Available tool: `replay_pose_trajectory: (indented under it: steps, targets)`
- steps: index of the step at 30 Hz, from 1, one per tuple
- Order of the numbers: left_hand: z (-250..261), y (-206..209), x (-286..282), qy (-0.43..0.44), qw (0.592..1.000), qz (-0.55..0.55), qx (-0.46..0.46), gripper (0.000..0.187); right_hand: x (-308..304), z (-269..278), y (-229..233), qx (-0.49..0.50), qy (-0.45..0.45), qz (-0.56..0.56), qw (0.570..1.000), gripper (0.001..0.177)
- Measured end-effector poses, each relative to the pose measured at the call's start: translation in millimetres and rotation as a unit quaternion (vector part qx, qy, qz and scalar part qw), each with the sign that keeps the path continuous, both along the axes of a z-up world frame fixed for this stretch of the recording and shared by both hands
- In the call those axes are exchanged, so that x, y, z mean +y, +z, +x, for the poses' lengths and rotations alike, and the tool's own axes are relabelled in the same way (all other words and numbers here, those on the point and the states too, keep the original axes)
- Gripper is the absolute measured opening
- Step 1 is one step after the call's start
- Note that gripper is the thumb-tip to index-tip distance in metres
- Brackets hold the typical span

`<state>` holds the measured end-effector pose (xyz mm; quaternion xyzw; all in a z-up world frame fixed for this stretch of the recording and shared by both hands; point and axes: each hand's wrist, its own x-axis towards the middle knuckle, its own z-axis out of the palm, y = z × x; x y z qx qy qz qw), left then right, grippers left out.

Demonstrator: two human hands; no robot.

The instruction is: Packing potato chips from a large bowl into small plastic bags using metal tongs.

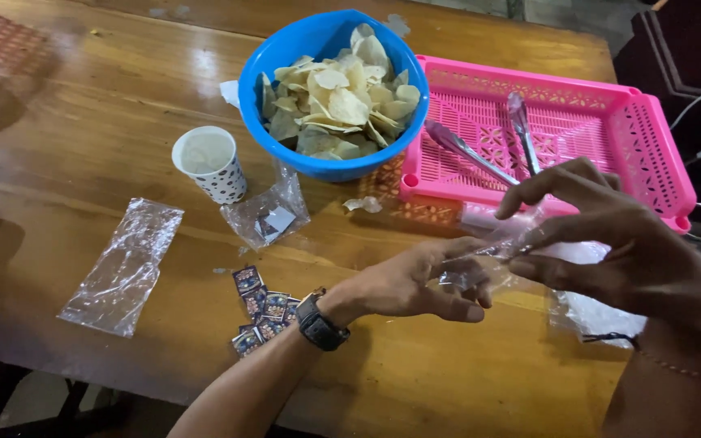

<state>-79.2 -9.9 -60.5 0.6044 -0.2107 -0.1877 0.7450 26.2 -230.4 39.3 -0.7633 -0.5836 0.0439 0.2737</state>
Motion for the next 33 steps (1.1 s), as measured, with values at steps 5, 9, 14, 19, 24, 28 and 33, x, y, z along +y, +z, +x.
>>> replay_pose_trajectory:
  steps: [5,9,14,19,24,28,33]
  targets:
    - [1,0,-1,0.003,0.999,-0.014,-0.032,0.075,11,-17,10,0.089,-0.027,0.054,0.994,0.012]
    - [3,3,-1,0.027,0.997,0.034,-0.066,0.076,14,-18,9,0.099,-0.070,0.076,0.990,0.005]
    - [5,2,-2,0.013,0.999,0.028,-0.031,0.084,14,-10,3,0.044,-0.018,0.074,0.996,0.006]
    - [10,-6,-5,0.052,0.996,0.056,-0.037,0.058,15,-12,7,0.089,-0.005,0.077,0.993,0.027]
    - [8,-4,-1,0.061,0.998,0.020,-0.013,0.063,11,12,-7,0.038,-0.094,0.144,0.984,0.039]
    - [2,11,7,0.115,0.993,0.008,0.001,0.031,10,76,-51,0.010,-0.246,0.098,0.964,0.026]
    - [10,8,15,0.131,0.990,-0.046,-0.007,0.047,26,139,-121,0.039,-0.374,-0.091,0.922,0.101]
